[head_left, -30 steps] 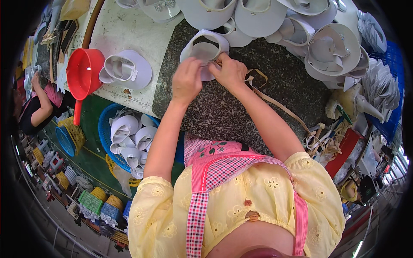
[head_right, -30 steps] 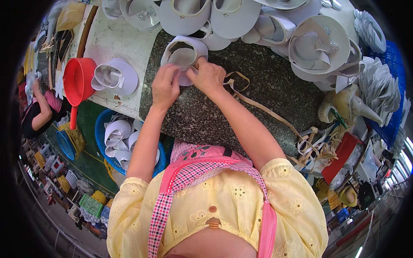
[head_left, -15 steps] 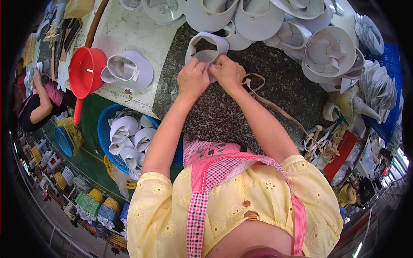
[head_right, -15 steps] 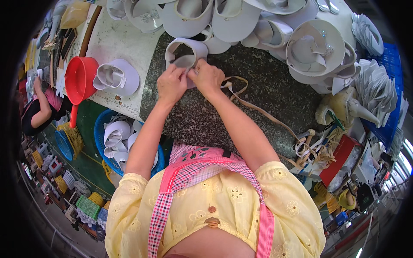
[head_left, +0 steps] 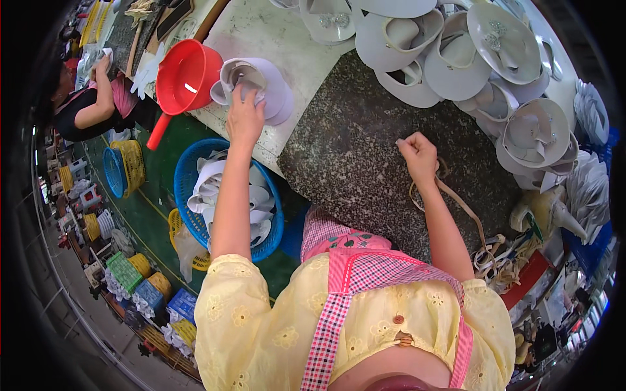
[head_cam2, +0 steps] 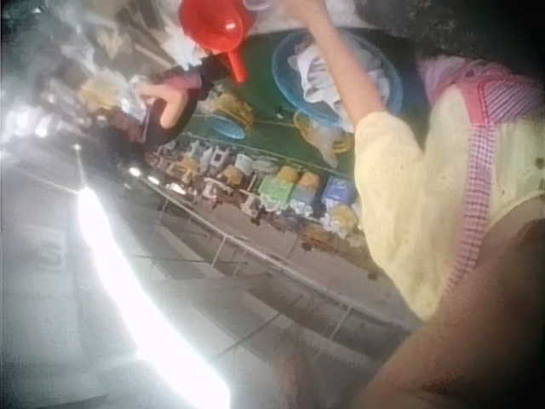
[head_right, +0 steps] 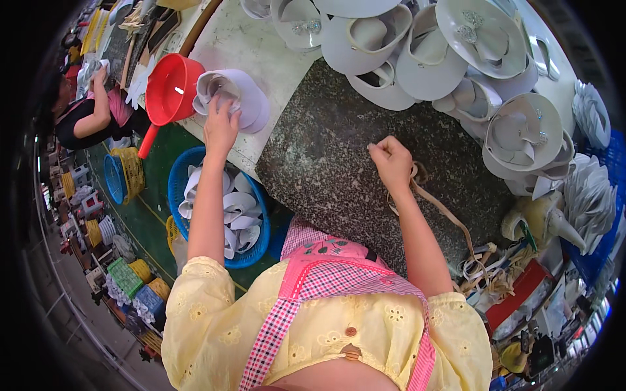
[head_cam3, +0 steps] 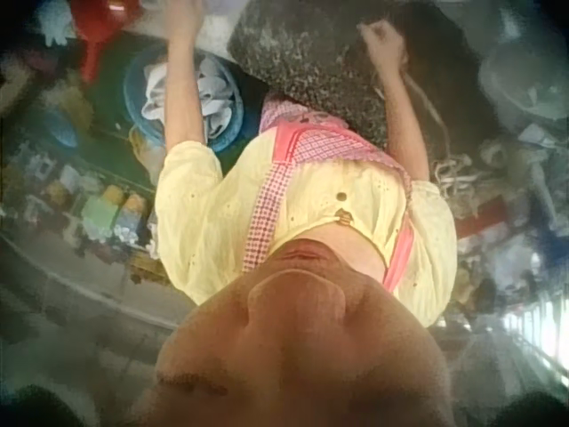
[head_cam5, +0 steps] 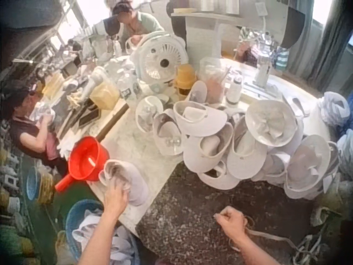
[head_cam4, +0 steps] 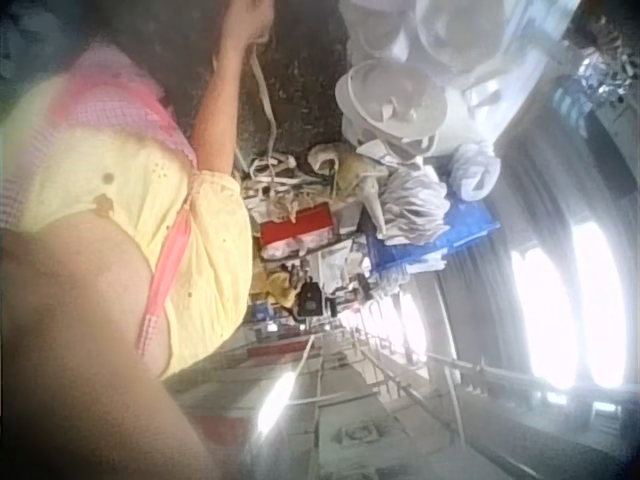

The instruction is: The person repeatedly takes shoe parts from a basket, applies adhesive tape strips along their interior edges by hand, and stacks the shoe components on the workbench.

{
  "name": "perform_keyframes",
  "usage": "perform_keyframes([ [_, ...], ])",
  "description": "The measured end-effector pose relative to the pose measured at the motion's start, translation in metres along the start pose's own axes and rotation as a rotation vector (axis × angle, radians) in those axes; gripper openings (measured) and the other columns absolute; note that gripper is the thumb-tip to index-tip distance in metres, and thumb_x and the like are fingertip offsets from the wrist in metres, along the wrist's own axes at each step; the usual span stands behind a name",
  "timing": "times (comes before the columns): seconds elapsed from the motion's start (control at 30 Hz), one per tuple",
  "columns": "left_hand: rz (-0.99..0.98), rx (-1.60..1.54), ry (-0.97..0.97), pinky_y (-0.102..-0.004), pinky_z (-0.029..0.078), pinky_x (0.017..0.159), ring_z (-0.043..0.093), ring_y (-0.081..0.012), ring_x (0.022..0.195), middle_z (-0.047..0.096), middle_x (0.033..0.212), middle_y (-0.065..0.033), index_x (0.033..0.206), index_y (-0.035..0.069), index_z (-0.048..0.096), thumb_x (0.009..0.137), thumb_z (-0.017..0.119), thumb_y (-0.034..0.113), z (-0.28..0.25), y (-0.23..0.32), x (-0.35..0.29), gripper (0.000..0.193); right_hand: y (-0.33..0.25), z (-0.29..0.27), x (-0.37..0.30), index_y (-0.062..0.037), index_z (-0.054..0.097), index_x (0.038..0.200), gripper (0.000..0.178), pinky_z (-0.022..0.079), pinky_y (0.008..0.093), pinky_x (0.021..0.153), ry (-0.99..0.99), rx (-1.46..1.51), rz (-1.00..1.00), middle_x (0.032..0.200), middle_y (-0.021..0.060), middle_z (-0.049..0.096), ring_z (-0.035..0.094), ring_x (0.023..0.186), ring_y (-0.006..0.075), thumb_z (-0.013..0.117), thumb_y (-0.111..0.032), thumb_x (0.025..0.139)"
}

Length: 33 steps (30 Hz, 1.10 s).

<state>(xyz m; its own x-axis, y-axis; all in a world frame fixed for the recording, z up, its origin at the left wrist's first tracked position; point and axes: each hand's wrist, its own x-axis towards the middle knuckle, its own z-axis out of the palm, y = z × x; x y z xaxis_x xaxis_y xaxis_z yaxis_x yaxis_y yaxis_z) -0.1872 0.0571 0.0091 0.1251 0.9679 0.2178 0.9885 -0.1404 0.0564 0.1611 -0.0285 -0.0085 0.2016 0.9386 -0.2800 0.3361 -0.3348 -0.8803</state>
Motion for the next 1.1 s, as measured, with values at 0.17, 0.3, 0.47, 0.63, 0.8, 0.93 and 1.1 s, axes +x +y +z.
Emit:
perform_keyframes([
  [0.17,-0.317,0.011,-0.325,-0.0409,0.047,0.073,0.056,-0.0361,0.091,0.047,0.113,-0.0178,0.117,0.002,0.034,0.064,0.072,0.034,-0.025,0.025,0.030,0.072,0.009,-0.014,-0.003,-0.0021,0.048,0.065,0.021,0.030,0.0212,0.048,-0.029,0.022,0.035,0.054,-0.0037,0.043,0.037,0.053,0.0032,0.062,-0.011,0.078],
  [0.3,-0.276,0.122,-0.452,-0.0411,0.046,0.076,0.056,-0.0365,0.093,0.050,0.110,-0.0229,0.122,-0.002,0.031,0.058,0.075,0.037,0.010,-0.019,0.016,0.087,0.004,-0.014,-0.008,-0.0028,0.047,0.064,0.021,0.029,0.0209,0.047,-0.043,0.042,-0.004,0.055,-0.0046,0.041,0.035,0.053,0.0028,0.061,-0.010,0.078],
  [0.47,-0.491,-0.179,-0.554,-0.0390,0.046,0.077,0.058,-0.0321,0.091,0.058,0.101,-0.0197,0.118,0.004,0.040,0.058,0.075,0.034,0.018,-0.019,0.016,0.076,0.005,-0.010,-0.016,-0.0036,0.047,0.064,0.021,0.026,0.0203,0.046,-0.066,0.039,0.004,0.055,-0.0061,0.039,0.032,0.053,0.0016,0.060,-0.010,0.079],
  [0.63,-0.654,-0.163,-0.268,-0.0386,0.045,0.077,0.058,-0.0327,0.089,0.062,0.096,-0.0160,0.099,0.006,0.060,0.060,0.070,0.041,-0.043,0.003,-0.045,0.053,0.015,-0.008,-0.018,-0.0037,0.048,0.065,0.019,0.025,0.0188,0.047,-0.094,0.069,-0.001,0.056,-0.0073,0.040,0.032,0.053,0.0007,0.060,-0.008,0.079],
  [0.8,-0.939,0.049,0.045,-0.0387,0.043,0.082,0.057,-0.0331,0.093,0.061,0.098,-0.0183,0.098,0.002,0.061,0.063,0.070,0.038,-0.086,-0.085,-0.182,0.051,0.019,-0.008,-0.022,-0.0050,0.047,0.065,0.019,0.023,0.0177,0.046,-0.169,0.083,-0.008,0.056,-0.0087,0.037,0.031,0.052,-0.0006,0.059,-0.005,0.080],
  [0.93,-1.285,0.161,0.321,-0.0434,0.041,0.082,0.054,-0.0360,0.097,0.059,0.105,-0.0174,0.101,0.005,0.060,0.060,0.072,0.045,-0.123,-0.172,-0.274,0.059,0.012,0.014,-0.028,-0.0058,0.047,0.066,0.020,0.018,0.0189,0.045,-0.277,0.031,-0.045,0.055,-0.0092,0.034,0.026,0.051,-0.0010,0.058,-0.006,0.082],
  [1.1,-1.360,0.211,0.369,-0.0410,0.040,0.087,0.052,-0.0348,0.101,0.057,0.107,-0.0190,0.103,0.000,0.058,0.058,0.074,0.039,-0.135,-0.239,-0.329,0.061,-0.008,0.048,-0.037,-0.0057,0.047,0.068,0.018,0.019,0.0184,0.046,-0.374,0.050,-0.048,0.057,-0.0087,0.038,0.028,0.052,-0.0010,0.057,-0.006,0.083],
])
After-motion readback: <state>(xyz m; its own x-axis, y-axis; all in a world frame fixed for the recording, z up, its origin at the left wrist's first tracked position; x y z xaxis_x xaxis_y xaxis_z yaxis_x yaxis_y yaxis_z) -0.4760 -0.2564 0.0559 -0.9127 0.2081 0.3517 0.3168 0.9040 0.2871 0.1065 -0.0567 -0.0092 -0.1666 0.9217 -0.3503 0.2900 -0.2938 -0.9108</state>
